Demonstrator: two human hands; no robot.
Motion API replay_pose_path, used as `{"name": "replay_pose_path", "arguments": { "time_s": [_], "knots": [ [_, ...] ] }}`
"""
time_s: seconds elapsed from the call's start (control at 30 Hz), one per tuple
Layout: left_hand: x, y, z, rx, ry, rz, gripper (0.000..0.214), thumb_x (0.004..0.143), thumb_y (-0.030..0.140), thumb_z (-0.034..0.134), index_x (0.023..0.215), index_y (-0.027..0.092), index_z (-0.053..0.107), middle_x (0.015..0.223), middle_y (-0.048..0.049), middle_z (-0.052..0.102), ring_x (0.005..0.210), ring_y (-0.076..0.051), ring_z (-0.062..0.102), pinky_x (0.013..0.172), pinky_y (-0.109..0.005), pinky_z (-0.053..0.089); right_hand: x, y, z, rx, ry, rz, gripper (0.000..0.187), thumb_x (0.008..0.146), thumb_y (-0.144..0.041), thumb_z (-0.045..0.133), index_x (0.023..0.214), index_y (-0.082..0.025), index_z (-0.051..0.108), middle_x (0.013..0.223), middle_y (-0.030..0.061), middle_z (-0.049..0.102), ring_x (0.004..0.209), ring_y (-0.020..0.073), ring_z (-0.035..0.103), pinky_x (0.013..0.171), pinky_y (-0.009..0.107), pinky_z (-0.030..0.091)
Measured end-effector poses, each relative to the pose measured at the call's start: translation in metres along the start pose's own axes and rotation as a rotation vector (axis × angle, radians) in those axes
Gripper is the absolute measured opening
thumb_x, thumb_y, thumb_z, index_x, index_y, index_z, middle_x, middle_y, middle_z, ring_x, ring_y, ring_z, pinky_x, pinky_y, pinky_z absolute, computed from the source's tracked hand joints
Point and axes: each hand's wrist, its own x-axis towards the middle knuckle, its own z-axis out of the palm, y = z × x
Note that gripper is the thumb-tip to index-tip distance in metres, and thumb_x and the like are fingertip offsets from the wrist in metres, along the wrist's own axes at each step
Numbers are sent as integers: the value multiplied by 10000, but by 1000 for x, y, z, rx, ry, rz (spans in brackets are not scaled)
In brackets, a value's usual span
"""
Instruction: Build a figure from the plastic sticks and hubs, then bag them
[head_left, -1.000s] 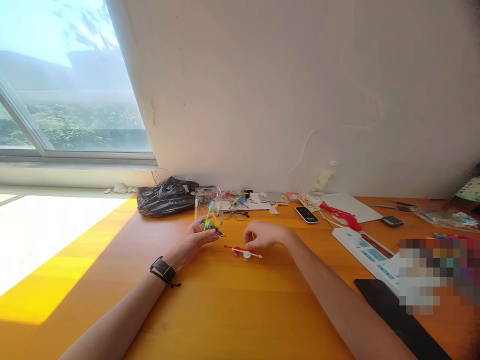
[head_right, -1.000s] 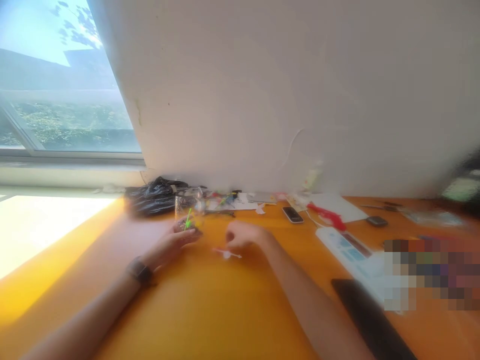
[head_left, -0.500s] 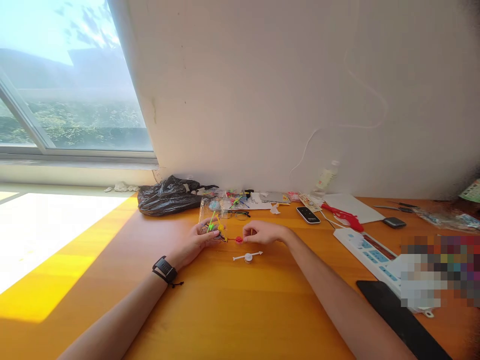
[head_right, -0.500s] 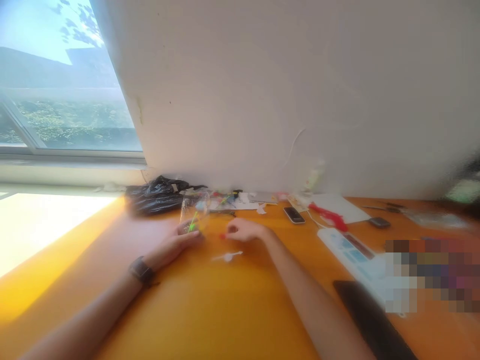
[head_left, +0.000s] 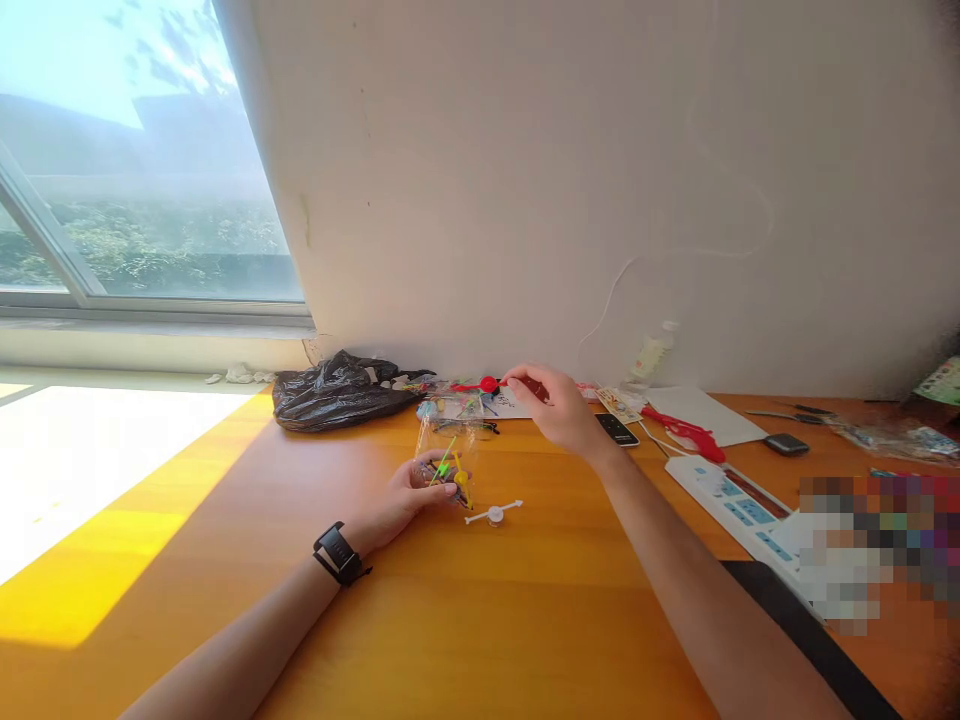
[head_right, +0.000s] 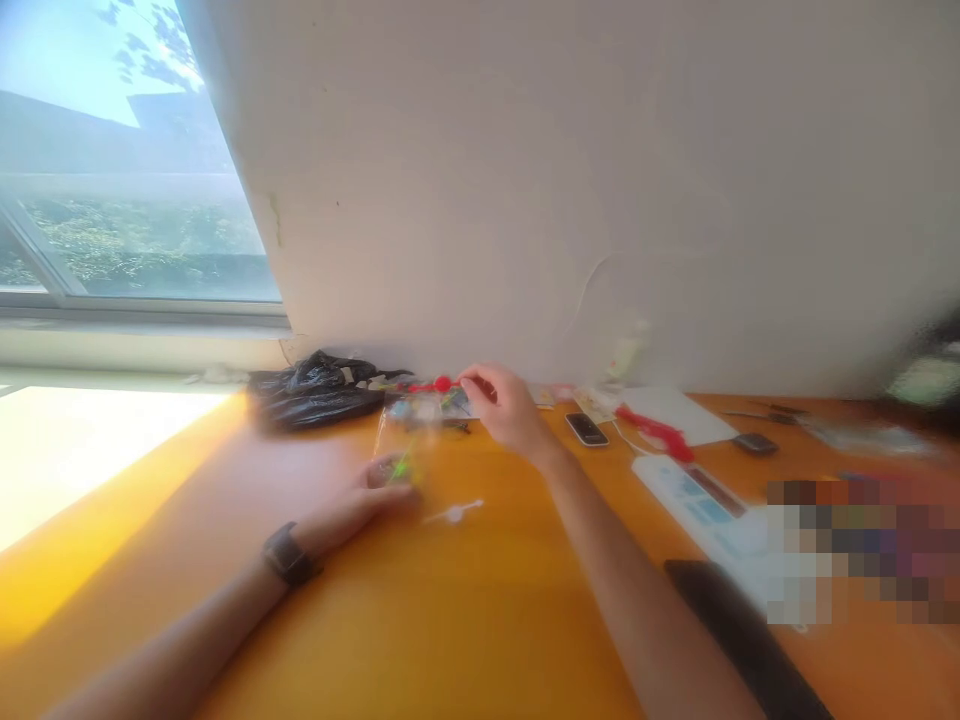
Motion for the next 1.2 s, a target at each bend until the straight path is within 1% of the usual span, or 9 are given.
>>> {"name": "replay_pose_path", "arguments": {
  "time_s": [0.17, 0.33, 0.53, 0.7, 0.83, 0.97, 1.07, 1.13, 1.2],
  "knots": [
    [-1, -4, 6, 33, 21, 8, 532, 808, 250, 880, 1276, 166, 641, 1089, -104, 758, 899, -208, 735, 864, -336, 552, -9, -32, 13, -239, -57, -159, 236, 1070, -275, 476, 970, -224, 684, 936, 26, 636, 737, 152, 546, 690, 294, 392],
    [-1, -3, 9, 41, 16, 24, 522, 804, 246, 887, 1267, 175, 655, 1054, -85, 757, 880, -201, 729, 856, -340, 546, -12, -36, 31, -455, -119, -258, 250, 1076, -180, 436, 964, -209, 657, 954, 51, 638, 875, 197, 561, 795, 320, 389],
    [2, -6, 9, 66, -30, 52, 572, 772, 269, 910, 1286, 160, 684, 1019, -95, 762, 862, -213, 717, 831, -349, 539, -16, -46, 45, -560, -264, -312, 240, 1050, -160, 466, 989, -202, 694, 1020, 79, 674, 1011, 254, 510, 910, 412, 346],
    [3, -7, 8, 83, -50, 51, 573, 767, 297, 914, 1280, 167, 693, 1065, -107, 762, 879, -218, 711, 841, -353, 534, -18, -54, 44, -532, -337, -298, 272, 1064, -198, 465, 1114, -245, 728, 1087, 81, 682, 1073, 270, 491, 945, 454, 320],
    [2, -6, 7, 90, -51, 61, 572, 762, 320, 916, 1268, 161, 700, 1059, -113, 765, 900, -234, 718, 853, -364, 534, -19, -55, 40, -474, -312, -268, 295, 1092, -270, 441, 1033, -235, 728, 1070, 71, 693, 1089, 264, 497, 989, 473, 319],
    [1, -5, 7, 93, -52, 48, 556, 763, 322, 913, 1254, 165, 703, 1040, -110, 771, 906, -241, 725, 864, -369, 533, -21, -54, 40, -385, -317, -284, 189, 1046, -321, 560, 968, -234, 707, 1111, 66, 684, 1166, 277, 489, 1043, 492, 320],
    [1, -4, 8, 83, -17, 26, 557, 758, 302, 915, 1251, 168, 694, 1043, -108, 773, 880, -226, 724, 855, -361, 538, -21, -55, 40, -313, -229, -287, 96, 1014, -293, 608, 1014, -233, 684, 1180, 70, 668, 1189, 270, 497, 1058, 474, 346],
    [0, -2, 9, 62, 43, 26, 563, 750, 301, 921, 1246, 170, 688, 1051, -103, 772, 870, -217, 725, 851, -351, 542, -21, -56, 36, -251, -139, -269, 70, 999, -278, 616, 1000, -222, 659, 1124, 69, 676, 1131, 252, 530, 1022, 433, 391],
    [1, -1, 10, 33, 119, 33, 554, 744, 318, 924, 1224, 171, 689, 1068, -97, 771, 878, -214, 728, 851, -340, 545, -20, -55, 31, -186, -176, -236, 104, 984, -278, 620, 904, -214, 636, 967, 43, 682, 977, 218, 574, 909, 371, 444]
  ]
}}
